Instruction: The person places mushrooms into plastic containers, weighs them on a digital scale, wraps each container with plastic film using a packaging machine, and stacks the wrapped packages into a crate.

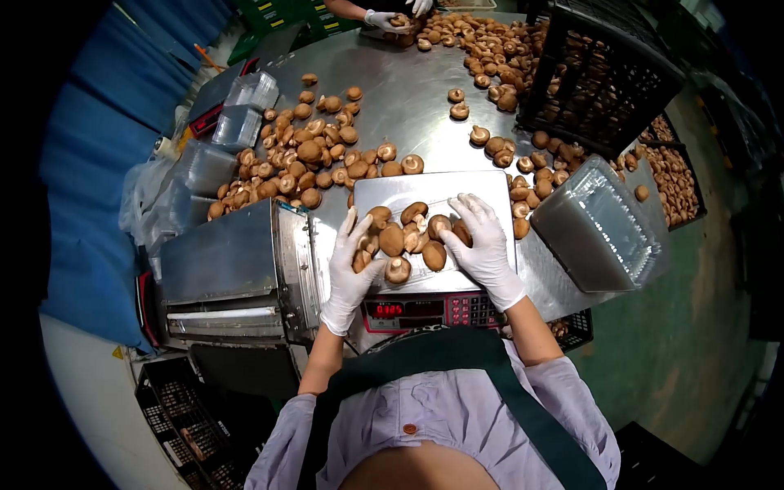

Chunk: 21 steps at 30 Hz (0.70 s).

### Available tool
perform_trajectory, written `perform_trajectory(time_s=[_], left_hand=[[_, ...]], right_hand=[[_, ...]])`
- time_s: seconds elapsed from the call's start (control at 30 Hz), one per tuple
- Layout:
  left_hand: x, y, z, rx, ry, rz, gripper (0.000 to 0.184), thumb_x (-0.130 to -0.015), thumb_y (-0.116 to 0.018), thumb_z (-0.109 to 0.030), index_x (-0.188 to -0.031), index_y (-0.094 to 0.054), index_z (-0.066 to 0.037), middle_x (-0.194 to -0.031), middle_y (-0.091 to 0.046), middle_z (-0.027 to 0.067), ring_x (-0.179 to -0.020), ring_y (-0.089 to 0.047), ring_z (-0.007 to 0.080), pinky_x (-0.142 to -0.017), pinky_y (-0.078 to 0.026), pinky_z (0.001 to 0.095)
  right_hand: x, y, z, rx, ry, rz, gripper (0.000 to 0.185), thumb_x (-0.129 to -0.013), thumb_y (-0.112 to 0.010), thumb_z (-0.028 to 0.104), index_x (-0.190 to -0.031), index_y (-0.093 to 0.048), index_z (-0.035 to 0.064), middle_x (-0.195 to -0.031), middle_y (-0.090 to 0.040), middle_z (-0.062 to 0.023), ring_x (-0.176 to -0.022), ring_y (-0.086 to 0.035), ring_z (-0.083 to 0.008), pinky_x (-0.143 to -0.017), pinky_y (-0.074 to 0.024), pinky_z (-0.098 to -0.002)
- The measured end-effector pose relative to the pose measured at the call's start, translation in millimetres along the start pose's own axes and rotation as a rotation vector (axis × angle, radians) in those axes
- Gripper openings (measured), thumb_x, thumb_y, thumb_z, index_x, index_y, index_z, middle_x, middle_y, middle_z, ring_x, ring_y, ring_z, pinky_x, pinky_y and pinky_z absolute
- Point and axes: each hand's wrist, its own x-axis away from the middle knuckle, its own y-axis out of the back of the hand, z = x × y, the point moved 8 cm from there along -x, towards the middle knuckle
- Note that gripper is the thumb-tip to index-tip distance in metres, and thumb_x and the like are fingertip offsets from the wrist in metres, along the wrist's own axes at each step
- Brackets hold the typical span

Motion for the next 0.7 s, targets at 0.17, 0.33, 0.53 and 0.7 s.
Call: perform_trajectory(time_s=[0.17,0.33,0.53,0.7], left_hand=[[12.0,15.7,14.0,0.063,-0.013,-0.144,0.066,-0.089,-0.05,-0.055,-0.127,-0.051,-0.001,-0.139,-0.039,0.0216,-0.127,-0.04,0.0324,-0.104,-0.035,0.0396],[27.1,29.6,29.9,0.352,0.072,-0.282,0.057,-0.097,-0.04,-0.045,-0.128,-0.048,0.003,-0.136,-0.043,0.0167,-0.124,-0.043,0.0263,-0.104,-0.035,0.0374],[45.2,59.2,50.6,0.275,0.216,-0.396,0.042,-0.099,-0.043,-0.032,-0.124,-0.052,0.001,-0.129,-0.051,0.0129,-0.116,-0.052,0.0228,-0.098,-0.042,0.0356],[43.7,71.1,53.4,0.213,0.23,-0.4,0.031,-0.095,-0.051,-0.017,-0.119,-0.056,0.002,-0.132,-0.049,0.0139,-0.117,-0.051,0.0227,-0.099,-0.04,0.0349]], right_hand=[[8.9,12.1,-7.7,-0.04,-0.052,-0.001,0.044,-0.077,-0.071,0.02,-0.116,-0.059,0.0037,-0.12,-0.057,-0.018,-0.116,-0.05,-0.0316,-0.099,-0.0399,-0.0377],[11.3,30.4,-10.2,0.007,-0.05,-0.035,0.042,-0.077,-0.071,0.019,-0.115,-0.06,0.0037,-0.117,-0.058,-0.0185,-0.112,-0.052,-0.0315,-0.096,-0.0408,-0.0384],[7.4,30.6,-17.9,-0.042,-0.077,-0.027,0.039,-0.077,-0.07,0.016,-0.114,-0.061,0.0054,-0.115,-0.06,-0.0153,-0.111,-0.054,-0.0275,-0.095,-0.042,-0.0362],[-17.8,10.6,4.3,-0.161,-0.075,0.098,0.041,-0.078,-0.07,0.022,-0.114,-0.061,0.0031,-0.112,-0.061,-0.0156,-0.11,-0.054,-0.0278,-0.094,-0.0434,-0.0351]])
